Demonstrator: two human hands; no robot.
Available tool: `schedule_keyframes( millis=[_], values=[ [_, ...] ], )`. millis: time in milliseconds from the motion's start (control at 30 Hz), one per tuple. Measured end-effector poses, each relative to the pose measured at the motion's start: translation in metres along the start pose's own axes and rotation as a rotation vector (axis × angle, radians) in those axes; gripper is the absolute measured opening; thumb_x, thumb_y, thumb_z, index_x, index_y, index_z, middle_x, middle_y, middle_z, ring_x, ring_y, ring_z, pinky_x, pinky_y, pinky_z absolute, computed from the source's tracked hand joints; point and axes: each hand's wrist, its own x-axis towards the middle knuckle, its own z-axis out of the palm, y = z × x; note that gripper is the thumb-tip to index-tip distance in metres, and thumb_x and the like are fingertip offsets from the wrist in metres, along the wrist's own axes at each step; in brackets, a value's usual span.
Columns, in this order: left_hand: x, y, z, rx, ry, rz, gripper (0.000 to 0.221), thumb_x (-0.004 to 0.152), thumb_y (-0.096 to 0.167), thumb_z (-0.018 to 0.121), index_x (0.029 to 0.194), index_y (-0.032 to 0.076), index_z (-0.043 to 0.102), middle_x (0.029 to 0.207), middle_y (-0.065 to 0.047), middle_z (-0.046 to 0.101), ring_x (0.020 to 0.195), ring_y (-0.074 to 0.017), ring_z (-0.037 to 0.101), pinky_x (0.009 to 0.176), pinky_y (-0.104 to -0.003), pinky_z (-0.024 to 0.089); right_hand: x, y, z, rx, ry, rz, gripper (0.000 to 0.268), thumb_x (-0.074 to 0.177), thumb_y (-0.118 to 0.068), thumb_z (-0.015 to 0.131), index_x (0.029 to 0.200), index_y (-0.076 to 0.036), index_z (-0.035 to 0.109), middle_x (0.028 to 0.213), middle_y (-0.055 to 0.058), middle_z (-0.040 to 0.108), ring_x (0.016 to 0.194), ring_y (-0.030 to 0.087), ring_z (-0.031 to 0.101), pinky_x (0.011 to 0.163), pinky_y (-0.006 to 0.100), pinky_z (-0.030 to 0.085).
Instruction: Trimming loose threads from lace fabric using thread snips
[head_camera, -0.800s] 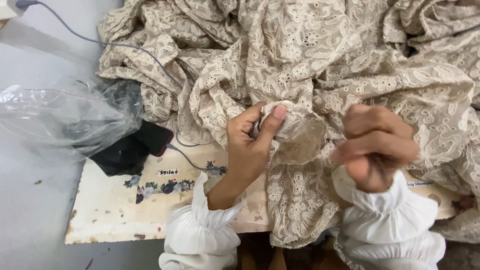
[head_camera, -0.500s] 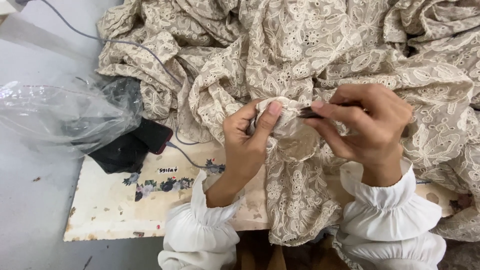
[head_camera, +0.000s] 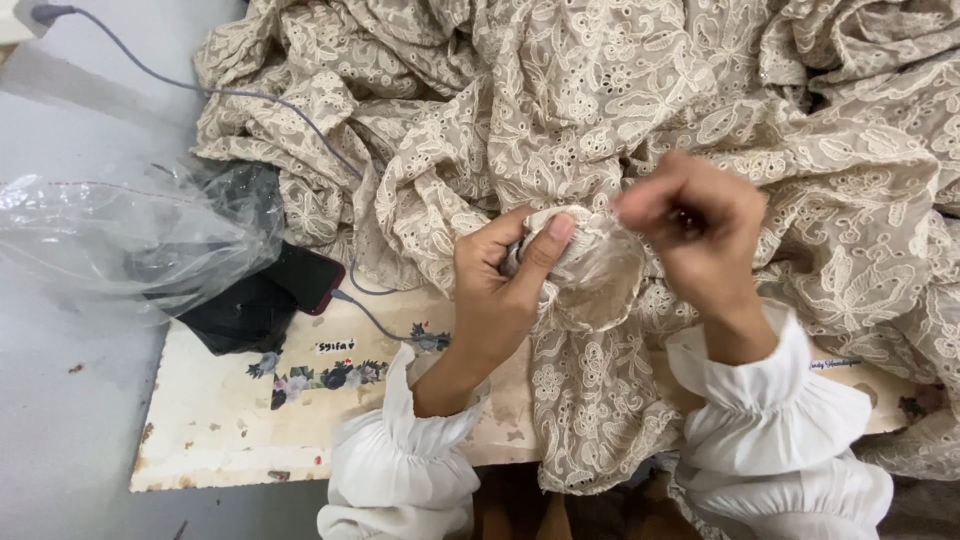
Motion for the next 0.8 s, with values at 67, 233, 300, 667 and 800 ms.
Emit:
schedule_keyframes(
  millis=[67, 233, 300, 667, 800],
  values=[
    [0.002, -0.001, -0.001, 0.010, -0.008, 0.005, 0.025, 0.085, 0.025, 0.050, 0.066, 0.009, 0.050, 0.053, 0.005, 0.039, 0.043, -0.0049, 0.031, 0.036, -0.018, 0.024, 0.007, 0.009, -0.016, -0.048, 0.138, 0.057, 0.011, 0.081, 0.001, 0.045, 0.079, -0.005, 0.053, 0.069, 0.003, 0.051, 0.055, 0.009, 0.043, 0.050, 0.019, 0.037],
    [0.005, 0.001, -0.004, 0.026, 0.031, 0.020, 0.021, 0.086, 0.023, 0.051, 0.077, 0.006, 0.058, 0.058, 0.003, 0.049, 0.049, -0.0054, 0.041, 0.042, -0.016, 0.032, 0.021, -0.020, -0.009, 0.003, -0.118, 0.089, 0.031, 0.084, -0.005, 0.056, 0.111, -0.012, 0.043, 0.099, -0.002, 0.052, 0.084, 0.002, 0.052, 0.068, 0.009, 0.042],
    [0.005, -0.009, -0.003, 0.158, 0.090, 0.088, 0.009, 0.082, 0.010, 0.057, 0.081, 0.002, 0.062, 0.064, -0.008, 0.059, 0.053, -0.0116, 0.049, 0.055, -0.022, 0.040, 0.016, -0.028, 0.007, -0.138, -0.072, 0.348, 0.006, 0.072, 0.004, 0.065, 0.069, 0.002, 0.060, 0.051, 0.011, 0.053, 0.034, 0.012, 0.034, 0.036, 0.021, 0.028],
    [0.024, -0.003, -0.057, -0.092, 0.208, -0.272, 0.012, 0.073, 0.001, 0.055, 0.084, -0.001, 0.057, 0.070, -0.011, 0.061, 0.055, -0.0171, 0.061, 0.044, -0.031, 0.055, 0.004, 0.031, -0.038, 0.581, 0.327, 0.663, 0.014, 0.084, -0.021, 0.059, 0.077, -0.012, 0.051, 0.049, -0.004, 0.037, 0.026, 0.000, 0.025, 0.031, 0.011, 0.020],
    [0.028, -0.077, -0.077, -0.858, 0.027, -0.412, 0.020, 0.076, 0.004, 0.055, 0.094, -0.003, 0.059, 0.089, -0.022, 0.062, 0.075, -0.0296, 0.064, 0.067, -0.045, 0.055, 0.018, 0.007, -0.028, 0.875, 0.287, 0.853, 0.018, 0.082, -0.023, 0.057, 0.074, -0.008, 0.052, 0.053, -0.002, 0.044, 0.026, -0.003, 0.025, 0.032, 0.006, 0.022]
  ],
)
